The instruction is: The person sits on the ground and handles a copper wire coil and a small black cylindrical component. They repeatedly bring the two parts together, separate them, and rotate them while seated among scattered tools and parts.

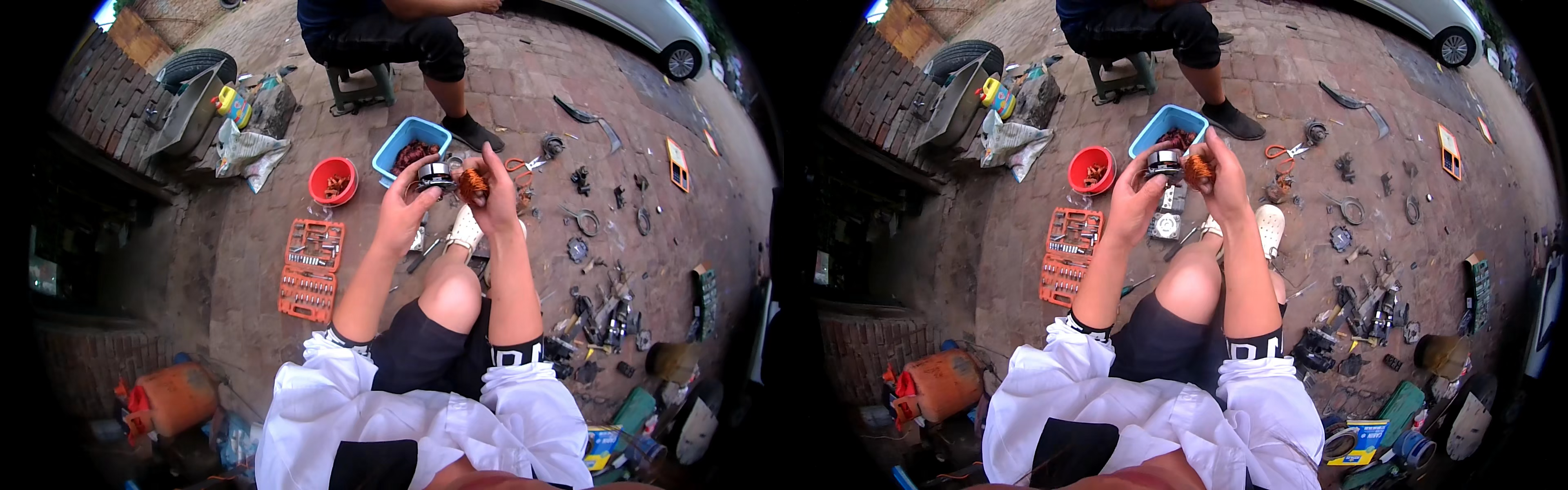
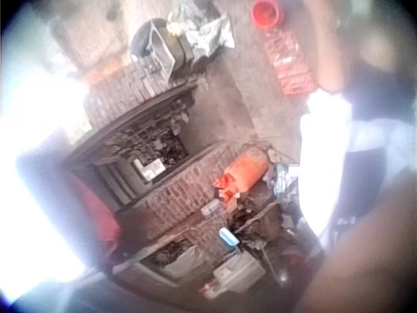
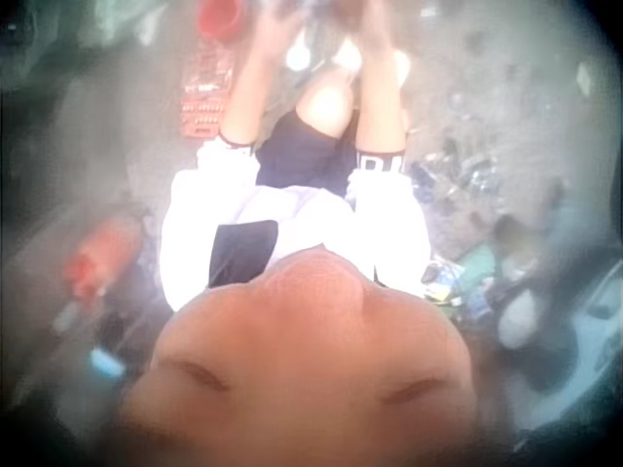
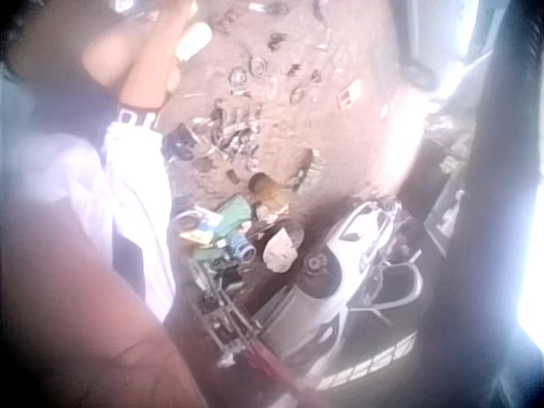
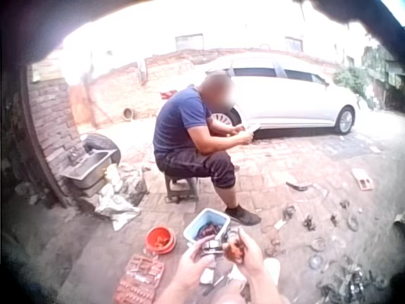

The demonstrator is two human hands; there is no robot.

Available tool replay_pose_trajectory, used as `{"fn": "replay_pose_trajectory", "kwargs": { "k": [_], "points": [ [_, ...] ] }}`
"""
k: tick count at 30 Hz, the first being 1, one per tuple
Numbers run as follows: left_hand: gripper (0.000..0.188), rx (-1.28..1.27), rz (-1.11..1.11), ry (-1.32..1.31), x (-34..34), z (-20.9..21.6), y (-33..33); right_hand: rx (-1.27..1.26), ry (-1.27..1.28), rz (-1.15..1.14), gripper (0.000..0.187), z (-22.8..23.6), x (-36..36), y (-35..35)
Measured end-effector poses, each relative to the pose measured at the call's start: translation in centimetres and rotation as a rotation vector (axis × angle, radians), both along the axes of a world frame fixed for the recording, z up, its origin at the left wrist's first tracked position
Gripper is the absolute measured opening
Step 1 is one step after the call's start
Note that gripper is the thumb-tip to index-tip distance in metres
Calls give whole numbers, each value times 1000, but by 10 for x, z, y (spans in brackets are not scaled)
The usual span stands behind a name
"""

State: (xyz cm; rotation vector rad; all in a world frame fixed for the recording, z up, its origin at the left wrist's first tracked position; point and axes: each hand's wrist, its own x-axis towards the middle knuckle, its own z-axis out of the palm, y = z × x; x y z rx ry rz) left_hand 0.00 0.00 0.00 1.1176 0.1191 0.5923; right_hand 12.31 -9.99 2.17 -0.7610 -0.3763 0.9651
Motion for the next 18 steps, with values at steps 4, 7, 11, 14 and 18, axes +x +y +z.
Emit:
{"fn": "replay_pose_trajectory", "kwargs": {
  "k": [4, 7, 11, 14, 18],
  "points": [
    [49, 10, 32, -42, -2, 4, -2, -6, -135, -25, 36, 10, -3, -2],
    [50, 46, 55, -48, -8, 6, -1, -58, -258, -9, 27, 12, -5, -6],
    [52, 147, 97, -73, -10, 13, 4, -148, -426, -18, 28, 10, -4, -4],
    [52, 209, 118, -61, -8, 18, 5, -186, -530, 45, 30, 9, 0, -6],
    [51, 259, 125, 3, -9, 26, 6, -175, -548, 59, 30, 13, 0, -9]
  ]
}}
